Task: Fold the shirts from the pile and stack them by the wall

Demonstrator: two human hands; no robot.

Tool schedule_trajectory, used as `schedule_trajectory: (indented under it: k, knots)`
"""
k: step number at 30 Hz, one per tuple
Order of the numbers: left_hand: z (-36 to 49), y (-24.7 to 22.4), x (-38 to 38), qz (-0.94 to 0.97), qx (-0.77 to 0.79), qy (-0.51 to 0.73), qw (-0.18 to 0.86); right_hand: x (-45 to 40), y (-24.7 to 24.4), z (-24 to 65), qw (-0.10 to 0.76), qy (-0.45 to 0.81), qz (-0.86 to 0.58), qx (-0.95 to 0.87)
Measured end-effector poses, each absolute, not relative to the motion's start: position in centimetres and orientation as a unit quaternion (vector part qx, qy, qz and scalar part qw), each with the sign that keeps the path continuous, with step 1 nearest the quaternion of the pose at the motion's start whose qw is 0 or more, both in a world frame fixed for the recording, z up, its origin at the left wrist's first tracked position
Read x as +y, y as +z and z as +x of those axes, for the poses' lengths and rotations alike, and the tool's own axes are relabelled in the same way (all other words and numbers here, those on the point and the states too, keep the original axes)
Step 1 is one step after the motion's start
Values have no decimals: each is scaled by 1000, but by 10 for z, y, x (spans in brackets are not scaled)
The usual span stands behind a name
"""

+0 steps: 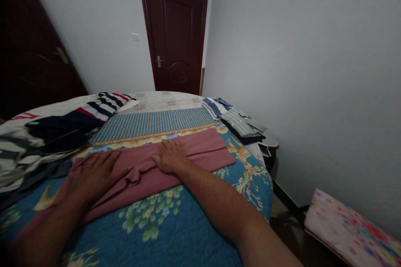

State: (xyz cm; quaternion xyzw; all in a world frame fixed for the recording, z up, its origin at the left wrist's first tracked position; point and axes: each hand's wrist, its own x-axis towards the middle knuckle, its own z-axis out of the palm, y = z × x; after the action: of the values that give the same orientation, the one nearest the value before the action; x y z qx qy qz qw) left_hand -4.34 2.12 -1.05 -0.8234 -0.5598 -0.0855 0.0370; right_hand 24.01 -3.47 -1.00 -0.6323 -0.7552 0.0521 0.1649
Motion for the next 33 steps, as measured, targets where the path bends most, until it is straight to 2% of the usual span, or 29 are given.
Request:
schedule_trajectory:
  k: [21, 24, 28, 30, 33]
  knots:
    - [-40, -9, 15, -820, -564, -90, 29, -47, -24, 460, 47, -7, -838, -543]
    - [-38, -7, 11, -816, -570, -97, 17, -48, -26, 465, 63, -26, -842, -535]
    - [-35, 0, 5, -812, -575, -101, -2, -61, -18, 457, 153, -126, -833, -517]
    - [-34, 4, 2, -811, -575, -105, -11, -69, -13, 441, 189, -173, -804, -536]
    - [-33, 8, -2, -811, -576, -106, -16, -78, -8, 396, 201, -174, -750, -606]
